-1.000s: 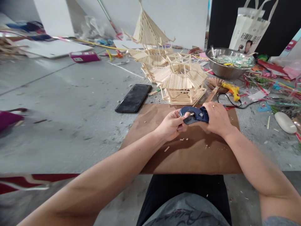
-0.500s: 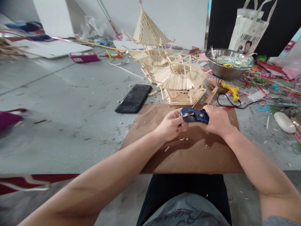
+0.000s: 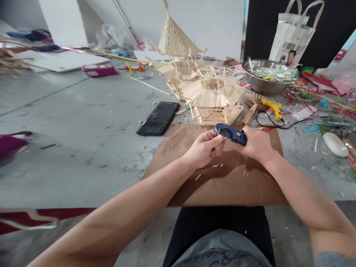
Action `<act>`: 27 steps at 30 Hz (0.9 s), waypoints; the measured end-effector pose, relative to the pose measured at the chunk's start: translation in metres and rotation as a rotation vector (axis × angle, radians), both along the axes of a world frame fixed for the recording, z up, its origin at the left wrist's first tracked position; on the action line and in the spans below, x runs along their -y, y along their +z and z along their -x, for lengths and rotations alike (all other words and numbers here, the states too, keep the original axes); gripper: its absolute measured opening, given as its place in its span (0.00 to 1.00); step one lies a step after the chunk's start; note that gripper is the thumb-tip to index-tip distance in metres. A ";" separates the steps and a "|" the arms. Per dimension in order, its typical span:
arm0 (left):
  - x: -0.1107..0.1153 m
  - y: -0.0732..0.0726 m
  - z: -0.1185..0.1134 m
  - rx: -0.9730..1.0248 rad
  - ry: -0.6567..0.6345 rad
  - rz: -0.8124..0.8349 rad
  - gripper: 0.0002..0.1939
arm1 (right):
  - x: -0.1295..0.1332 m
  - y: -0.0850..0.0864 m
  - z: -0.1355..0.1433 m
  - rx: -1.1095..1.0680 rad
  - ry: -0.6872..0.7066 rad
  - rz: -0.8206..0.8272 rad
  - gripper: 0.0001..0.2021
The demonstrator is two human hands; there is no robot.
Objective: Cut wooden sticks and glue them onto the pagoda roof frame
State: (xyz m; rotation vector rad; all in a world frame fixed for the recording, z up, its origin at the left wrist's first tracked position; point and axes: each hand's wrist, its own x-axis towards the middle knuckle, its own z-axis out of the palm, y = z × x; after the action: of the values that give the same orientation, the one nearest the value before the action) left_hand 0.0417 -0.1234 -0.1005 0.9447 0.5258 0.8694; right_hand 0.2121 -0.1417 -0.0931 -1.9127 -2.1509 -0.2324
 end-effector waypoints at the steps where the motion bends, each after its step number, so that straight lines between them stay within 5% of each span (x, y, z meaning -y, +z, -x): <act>1: 0.000 0.000 0.000 -0.009 0.012 0.002 0.19 | -0.001 0.000 -0.001 -0.003 -0.032 -0.019 0.10; 9: -0.008 0.000 0.003 -0.165 0.089 -0.044 0.12 | -0.018 -0.008 -0.018 0.035 -0.163 -0.031 0.15; 19: -0.023 0.004 0.015 -0.476 0.328 -0.292 0.11 | -0.022 -0.016 -0.018 0.139 -0.030 0.026 0.24; 23: -0.026 0.003 0.017 -0.745 0.425 -0.538 0.12 | -0.024 -0.023 -0.019 0.184 0.017 0.046 0.31; 27: -0.023 0.008 0.020 -1.151 0.375 -0.762 0.12 | -0.025 -0.027 -0.019 0.204 0.030 0.054 0.34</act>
State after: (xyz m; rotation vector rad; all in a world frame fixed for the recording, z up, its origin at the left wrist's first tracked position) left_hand 0.0219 -0.1001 -0.0929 2.1085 1.4388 0.7965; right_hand 0.2310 -0.1167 -0.1199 -1.9607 -2.3353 -0.3828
